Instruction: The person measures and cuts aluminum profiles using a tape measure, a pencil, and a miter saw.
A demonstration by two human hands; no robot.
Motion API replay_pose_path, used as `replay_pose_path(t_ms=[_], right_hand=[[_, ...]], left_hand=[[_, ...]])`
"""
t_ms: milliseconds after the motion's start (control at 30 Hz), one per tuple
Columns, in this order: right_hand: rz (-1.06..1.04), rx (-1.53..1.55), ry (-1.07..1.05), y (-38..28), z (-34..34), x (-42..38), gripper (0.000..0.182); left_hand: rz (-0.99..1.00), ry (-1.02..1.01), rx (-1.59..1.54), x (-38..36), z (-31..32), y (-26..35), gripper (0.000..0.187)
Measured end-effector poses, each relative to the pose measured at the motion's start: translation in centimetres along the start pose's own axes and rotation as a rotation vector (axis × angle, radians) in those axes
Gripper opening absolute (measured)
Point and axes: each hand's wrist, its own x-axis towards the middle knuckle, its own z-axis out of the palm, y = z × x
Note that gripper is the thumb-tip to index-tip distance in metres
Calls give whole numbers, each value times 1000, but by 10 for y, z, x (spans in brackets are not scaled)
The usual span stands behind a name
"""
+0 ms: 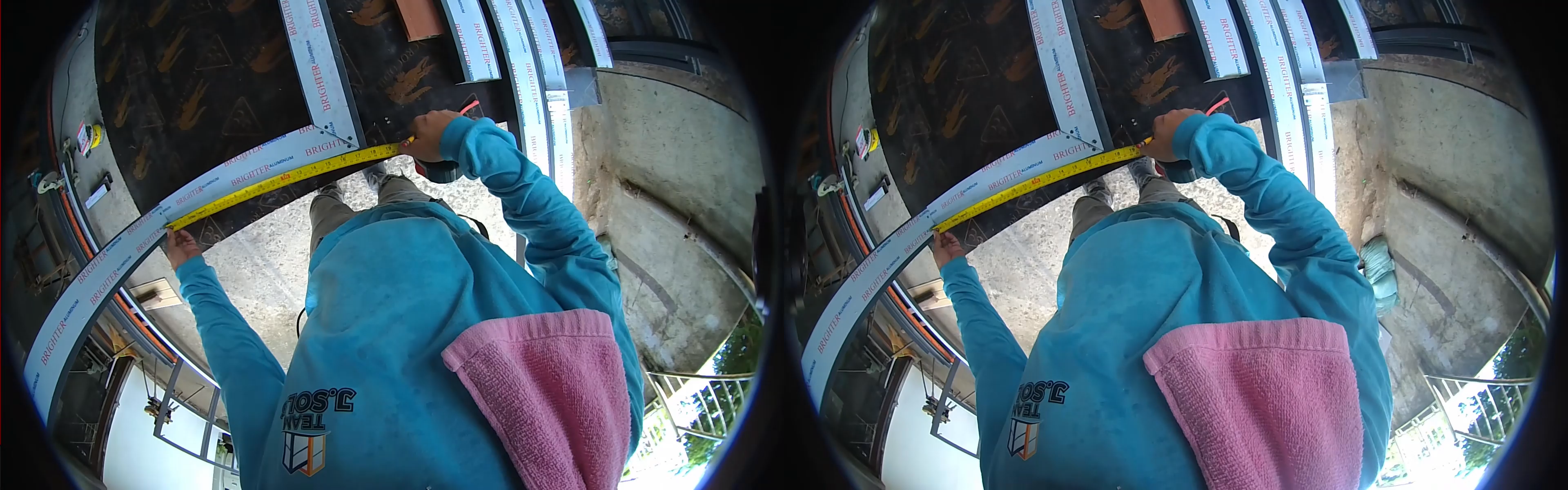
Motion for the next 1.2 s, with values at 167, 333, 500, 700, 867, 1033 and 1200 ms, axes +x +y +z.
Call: replay_pose_path(t_ms=[167,333,500,700,867,1033,1200], right_hand=[[16,19,-55,-2,-7,-1,56],[19,-12,-35,-2,-5,5,55],[-13,2,-44,-2,-4,8,51],[26,34,-111,-9,-15,-2,57],[7,20,-119,-6,-12,3,56],[-41,17,-77,-2,-7,8,54],[1,23,-110,-5,-9,6,53]], left_hand=[[7,43,-5,-4,3,1,17],[4,48,-54,-6,7,2,13],[-17,84,-56,-13,15,8,10],[-83,99,-33,-13,15,10,8],[-74,99,-36,-21,19,10,9],[-61,59,-34,-22,18,10,14],[-40,65,18,-23,21,10,13]])
